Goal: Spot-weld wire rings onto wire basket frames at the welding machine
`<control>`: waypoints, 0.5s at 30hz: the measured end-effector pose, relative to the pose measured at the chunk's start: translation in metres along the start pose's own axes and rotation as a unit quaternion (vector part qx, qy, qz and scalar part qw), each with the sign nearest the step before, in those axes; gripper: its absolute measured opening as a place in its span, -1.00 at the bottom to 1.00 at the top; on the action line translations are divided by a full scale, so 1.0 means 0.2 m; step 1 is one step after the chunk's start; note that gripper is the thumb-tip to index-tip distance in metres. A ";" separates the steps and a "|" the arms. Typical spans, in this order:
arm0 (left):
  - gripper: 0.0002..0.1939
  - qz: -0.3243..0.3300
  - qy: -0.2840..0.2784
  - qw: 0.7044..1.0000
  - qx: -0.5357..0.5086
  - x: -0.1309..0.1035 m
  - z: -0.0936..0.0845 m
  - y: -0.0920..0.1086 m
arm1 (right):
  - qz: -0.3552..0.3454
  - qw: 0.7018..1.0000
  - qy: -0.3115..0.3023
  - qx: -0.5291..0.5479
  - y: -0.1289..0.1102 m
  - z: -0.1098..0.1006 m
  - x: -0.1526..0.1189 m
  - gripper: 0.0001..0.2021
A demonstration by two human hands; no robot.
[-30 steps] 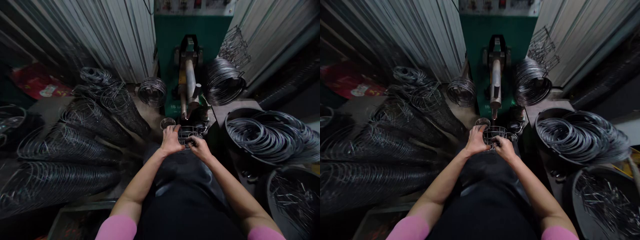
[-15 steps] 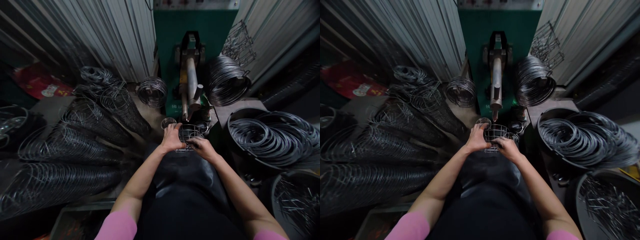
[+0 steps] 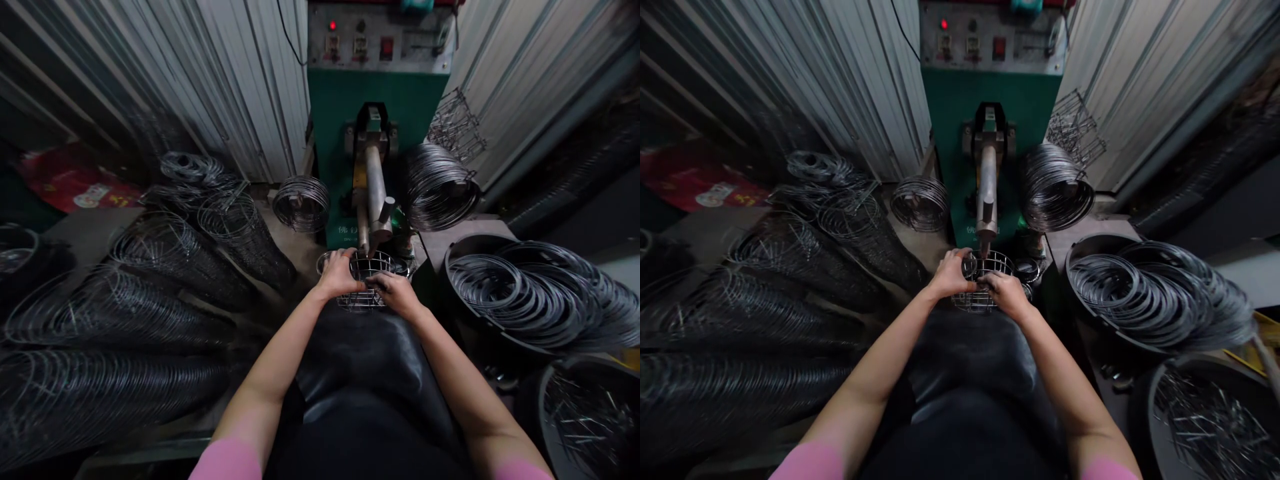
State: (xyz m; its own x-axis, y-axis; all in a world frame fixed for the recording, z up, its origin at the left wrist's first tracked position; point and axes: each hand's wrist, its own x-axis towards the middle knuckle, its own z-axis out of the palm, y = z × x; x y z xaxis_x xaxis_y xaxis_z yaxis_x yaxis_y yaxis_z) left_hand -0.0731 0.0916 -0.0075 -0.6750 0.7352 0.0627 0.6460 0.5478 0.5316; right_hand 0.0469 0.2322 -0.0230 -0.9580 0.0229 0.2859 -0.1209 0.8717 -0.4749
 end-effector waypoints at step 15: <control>-0.12 -0.046 0.024 0.999 0.004 0.15 0.03 -0.02 | 0.097 0.985 0.140 0.024 0.02 0.03 0.05 -0.71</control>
State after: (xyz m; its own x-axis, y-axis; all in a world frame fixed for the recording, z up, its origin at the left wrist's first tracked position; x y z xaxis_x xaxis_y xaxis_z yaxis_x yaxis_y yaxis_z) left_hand -0.0943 0.1138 -0.0125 -0.7485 0.6610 0.0542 0.5825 0.6162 0.5301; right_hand 0.0345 0.2325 -0.0272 -0.8555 0.3264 0.4019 0.0377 0.8135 -0.5804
